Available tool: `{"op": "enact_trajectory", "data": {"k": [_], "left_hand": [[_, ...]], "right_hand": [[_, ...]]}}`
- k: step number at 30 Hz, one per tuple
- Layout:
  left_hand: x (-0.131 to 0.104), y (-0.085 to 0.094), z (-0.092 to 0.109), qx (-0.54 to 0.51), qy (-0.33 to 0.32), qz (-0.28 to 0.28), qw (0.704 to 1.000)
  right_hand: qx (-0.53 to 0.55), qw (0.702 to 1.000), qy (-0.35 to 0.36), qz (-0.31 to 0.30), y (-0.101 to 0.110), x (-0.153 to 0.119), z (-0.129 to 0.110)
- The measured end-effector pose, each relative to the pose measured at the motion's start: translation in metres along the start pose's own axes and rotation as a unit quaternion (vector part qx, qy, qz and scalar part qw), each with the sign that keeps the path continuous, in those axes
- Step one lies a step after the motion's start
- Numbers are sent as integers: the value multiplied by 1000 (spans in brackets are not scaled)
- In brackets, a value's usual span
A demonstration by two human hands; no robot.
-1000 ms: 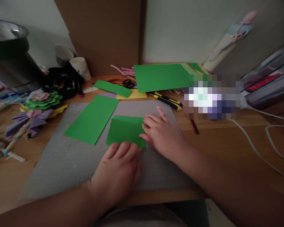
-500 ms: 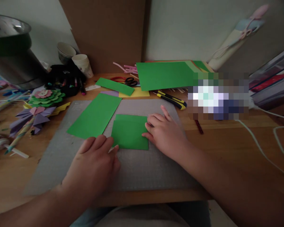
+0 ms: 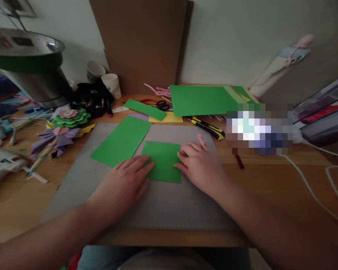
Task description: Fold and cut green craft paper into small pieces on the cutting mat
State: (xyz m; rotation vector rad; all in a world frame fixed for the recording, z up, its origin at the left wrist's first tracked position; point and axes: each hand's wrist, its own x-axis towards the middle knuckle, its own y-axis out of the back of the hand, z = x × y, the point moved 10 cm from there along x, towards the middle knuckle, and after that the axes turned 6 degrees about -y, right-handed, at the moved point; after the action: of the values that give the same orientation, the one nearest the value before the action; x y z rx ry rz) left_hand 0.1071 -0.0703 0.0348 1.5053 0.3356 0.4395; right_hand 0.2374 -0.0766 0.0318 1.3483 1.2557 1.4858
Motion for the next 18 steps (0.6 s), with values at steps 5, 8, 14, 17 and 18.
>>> {"op": "enact_trajectory", "data": {"k": [5,8,14,17,18], "left_hand": [[8,-27,0,-34,-37,-48,998],[7,-27,1,-24,-48,-48,997],[6,-28,1,-28,-37,-53,997],[6,-28,0,-40,-36,-44,998],[6,-28,0,-42,-38,-38,998]], "right_hand": [[29,999,-17,20,4,-1,2],[75,996,-29,36,3,-1,7],[166,979,-103,50,-11,6,23],[149,978,-142,42,-20,12,29],[142,978,-150,38,-23,13,30]]}}
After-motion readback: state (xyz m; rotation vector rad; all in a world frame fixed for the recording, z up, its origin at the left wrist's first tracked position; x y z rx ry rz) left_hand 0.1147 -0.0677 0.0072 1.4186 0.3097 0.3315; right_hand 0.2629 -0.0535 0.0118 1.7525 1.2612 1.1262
